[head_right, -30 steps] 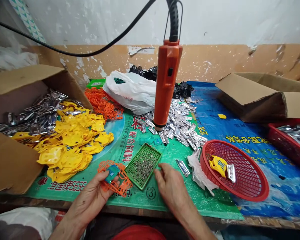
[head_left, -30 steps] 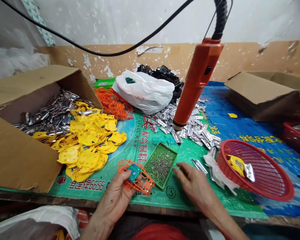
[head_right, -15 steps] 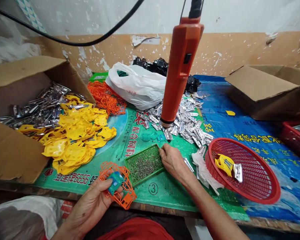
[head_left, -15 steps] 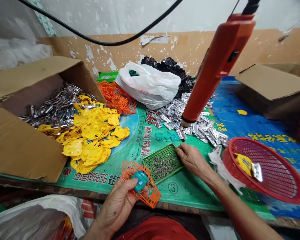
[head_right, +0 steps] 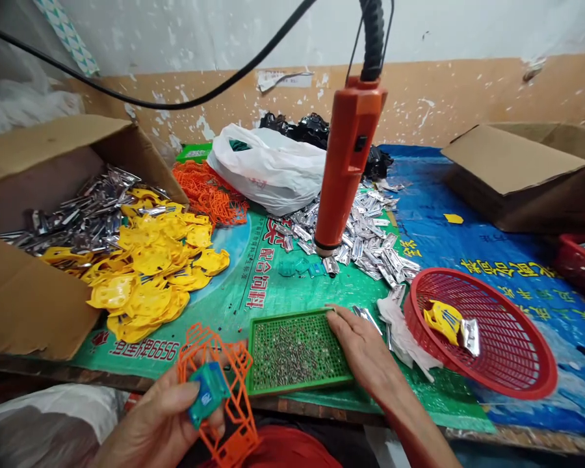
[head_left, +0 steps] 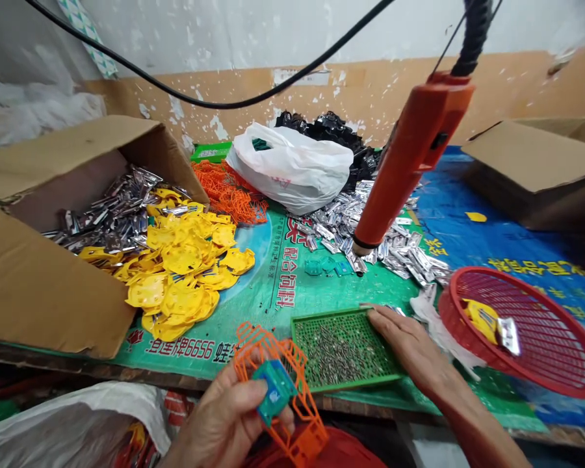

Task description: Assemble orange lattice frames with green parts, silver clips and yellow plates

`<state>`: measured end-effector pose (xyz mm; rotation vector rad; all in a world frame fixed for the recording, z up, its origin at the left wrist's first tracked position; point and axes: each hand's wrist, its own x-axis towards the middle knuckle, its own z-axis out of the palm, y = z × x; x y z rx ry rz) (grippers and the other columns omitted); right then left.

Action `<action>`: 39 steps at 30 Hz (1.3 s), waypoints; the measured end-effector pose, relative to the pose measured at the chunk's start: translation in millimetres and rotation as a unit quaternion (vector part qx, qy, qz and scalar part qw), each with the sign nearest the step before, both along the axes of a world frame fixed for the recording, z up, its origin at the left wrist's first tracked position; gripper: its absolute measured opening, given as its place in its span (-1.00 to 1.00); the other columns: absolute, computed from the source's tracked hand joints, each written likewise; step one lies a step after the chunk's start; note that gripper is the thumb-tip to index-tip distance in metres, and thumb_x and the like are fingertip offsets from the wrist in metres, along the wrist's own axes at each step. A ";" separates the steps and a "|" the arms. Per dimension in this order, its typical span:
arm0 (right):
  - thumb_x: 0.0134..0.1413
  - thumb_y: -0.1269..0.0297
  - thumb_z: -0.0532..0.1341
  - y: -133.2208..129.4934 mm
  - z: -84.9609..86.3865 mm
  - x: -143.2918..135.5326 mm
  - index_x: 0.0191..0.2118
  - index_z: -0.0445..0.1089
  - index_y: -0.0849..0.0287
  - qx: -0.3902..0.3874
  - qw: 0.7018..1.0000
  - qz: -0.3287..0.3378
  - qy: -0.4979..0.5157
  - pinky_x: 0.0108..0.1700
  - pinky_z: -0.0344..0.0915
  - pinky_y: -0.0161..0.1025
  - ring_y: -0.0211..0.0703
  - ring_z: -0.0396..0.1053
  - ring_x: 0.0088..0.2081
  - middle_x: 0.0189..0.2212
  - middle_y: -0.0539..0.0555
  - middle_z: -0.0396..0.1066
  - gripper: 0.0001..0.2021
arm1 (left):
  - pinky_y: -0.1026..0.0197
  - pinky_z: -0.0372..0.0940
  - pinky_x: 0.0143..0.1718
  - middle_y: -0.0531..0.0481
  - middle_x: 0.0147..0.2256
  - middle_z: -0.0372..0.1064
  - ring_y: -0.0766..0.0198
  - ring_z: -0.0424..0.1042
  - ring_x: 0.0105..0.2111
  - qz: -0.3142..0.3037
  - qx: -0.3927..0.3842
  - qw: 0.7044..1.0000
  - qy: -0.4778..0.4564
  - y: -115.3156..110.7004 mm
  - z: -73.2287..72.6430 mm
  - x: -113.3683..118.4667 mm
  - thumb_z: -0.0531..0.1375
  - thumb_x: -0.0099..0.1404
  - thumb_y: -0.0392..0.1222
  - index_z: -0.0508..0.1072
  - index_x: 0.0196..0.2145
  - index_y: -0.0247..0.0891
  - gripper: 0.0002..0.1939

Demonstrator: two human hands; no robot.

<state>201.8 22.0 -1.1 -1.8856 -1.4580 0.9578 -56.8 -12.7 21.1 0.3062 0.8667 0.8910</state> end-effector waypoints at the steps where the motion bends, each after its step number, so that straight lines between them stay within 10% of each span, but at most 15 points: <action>1: 0.08 0.04 0.05 1.1 0.4 0.2 -0.21 0.52 0.13 -0.001 1.000 -0.011 0.020 0.04 0.27 -0.02 0.08 0.41 -0.04 -0.16 0.13 0.54 -0.61 | 0.25 0.43 -0.48 0.01 -0.39 0.51 0.28 0.47 -0.51 -0.004 0.009 1.000 0.007 1.8 0.5 2.1 0.40 -0.01 -0.30 0.53 -0.31 -0.28 -0.75; 9: -0.02 -0.04 0.12 -5.4 -8.4 -9.6 -0.11 0.53 0.15 0.026 0.987 -0.108 0.119 0.20 0.14 0.08 0.12 0.33 0.11 -0.02 0.12 0.49 -0.53 | 0.23 0.42 -0.47 0.01 -0.45 0.48 0.27 0.45 -0.55 -0.026 0.009 0.999 0.038 3.8 10.2 7.8 0.38 0.02 -0.29 0.53 -0.23 -0.25 -0.71; 14: 0.02 -0.03 0.11 -4.3 -11.1 -16.6 -0.07 0.51 0.11 0.019 0.984 -0.106 0.144 0.21 0.12 0.06 0.10 0.32 0.12 0.00 0.10 0.47 -0.54 | 0.31 0.40 -0.49 0.05 -0.40 0.50 0.32 0.44 -0.52 0.056 0.034 0.995 0.073 8.2 18.1 6.1 0.41 -0.06 -0.33 0.53 -0.32 -0.23 -0.71; 18: -0.03 -0.10 0.12 -5.6 -10.3 -17.5 -0.04 0.49 0.21 0.023 0.979 -0.118 0.166 0.24 0.06 0.07 0.13 0.30 0.14 0.03 0.16 0.45 -0.43 | 0.26 0.40 -0.49 -0.02 -0.38 0.51 0.30 0.43 -0.56 -0.018 0.017 0.998 0.054 6.0 18.2 4.2 0.40 -0.01 -0.25 0.53 -0.22 -0.25 -0.66; 39: 0.03 -0.12 0.08 -9.0 -8.4 -25.8 0.07 0.42 0.21 0.051 0.973 -0.146 0.170 0.25 0.08 0.03 0.09 0.23 0.20 0.09 0.16 0.39 -0.39 | 0.28 0.42 -0.52 -0.02 -0.28 0.53 0.36 0.41 -0.58 0.039 0.053 0.996 0.060 12.8 23.4 2.8 0.40 -0.05 -0.32 0.54 -0.21 -0.22 -0.62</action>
